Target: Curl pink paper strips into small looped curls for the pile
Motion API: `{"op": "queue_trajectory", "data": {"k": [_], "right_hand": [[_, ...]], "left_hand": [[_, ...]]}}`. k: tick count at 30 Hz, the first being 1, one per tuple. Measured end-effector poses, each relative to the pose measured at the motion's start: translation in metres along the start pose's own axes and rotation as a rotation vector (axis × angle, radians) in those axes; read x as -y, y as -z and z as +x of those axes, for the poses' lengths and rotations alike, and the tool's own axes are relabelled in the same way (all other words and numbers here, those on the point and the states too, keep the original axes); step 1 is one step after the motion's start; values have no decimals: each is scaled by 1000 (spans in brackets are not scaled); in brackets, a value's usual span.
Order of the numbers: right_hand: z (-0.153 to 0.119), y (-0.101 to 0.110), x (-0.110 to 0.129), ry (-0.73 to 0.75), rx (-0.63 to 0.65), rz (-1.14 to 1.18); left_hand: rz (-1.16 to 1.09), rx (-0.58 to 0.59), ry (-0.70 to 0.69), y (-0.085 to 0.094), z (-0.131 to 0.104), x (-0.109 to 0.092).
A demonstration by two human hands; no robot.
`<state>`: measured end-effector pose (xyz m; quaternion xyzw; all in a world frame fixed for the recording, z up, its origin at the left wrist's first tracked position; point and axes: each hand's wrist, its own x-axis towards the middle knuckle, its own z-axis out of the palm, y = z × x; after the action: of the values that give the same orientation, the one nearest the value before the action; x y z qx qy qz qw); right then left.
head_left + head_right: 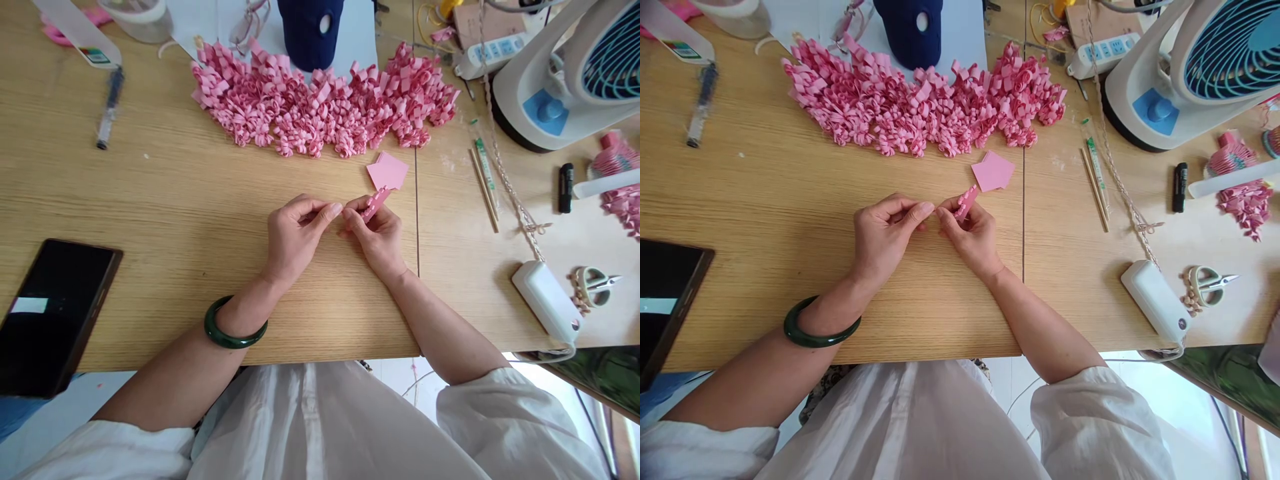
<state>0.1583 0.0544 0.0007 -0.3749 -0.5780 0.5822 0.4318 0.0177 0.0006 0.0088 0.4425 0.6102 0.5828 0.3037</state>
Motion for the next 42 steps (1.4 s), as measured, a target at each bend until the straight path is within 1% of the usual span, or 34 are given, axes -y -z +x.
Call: {"op": "queue_trajectory", "data": {"k": [7, 10, 16, 28, 34, 38, 42], "right_hand": [[1, 2, -2, 9, -15, -24], [1, 1, -1, 6, -14, -32], [2, 0, 2, -28, -6, -55], [1, 2, -4, -2, 13, -34], [0, 2, -4, 3, 39, -44], [0, 3, -4, 10, 54, -36], [0, 2, -4, 7, 49, -57]], "left_hand": [[-34, 20, 34, 0, 0, 1], [-24, 25, -5, 0, -1, 1], [107, 24, -43, 0, 0, -2], [57, -4, -73, 0, -1, 2], [63, 12, -17, 0, -1, 2], [34, 6, -25, 0, -1, 3], [51, 7, -1, -1, -1, 2]]}}
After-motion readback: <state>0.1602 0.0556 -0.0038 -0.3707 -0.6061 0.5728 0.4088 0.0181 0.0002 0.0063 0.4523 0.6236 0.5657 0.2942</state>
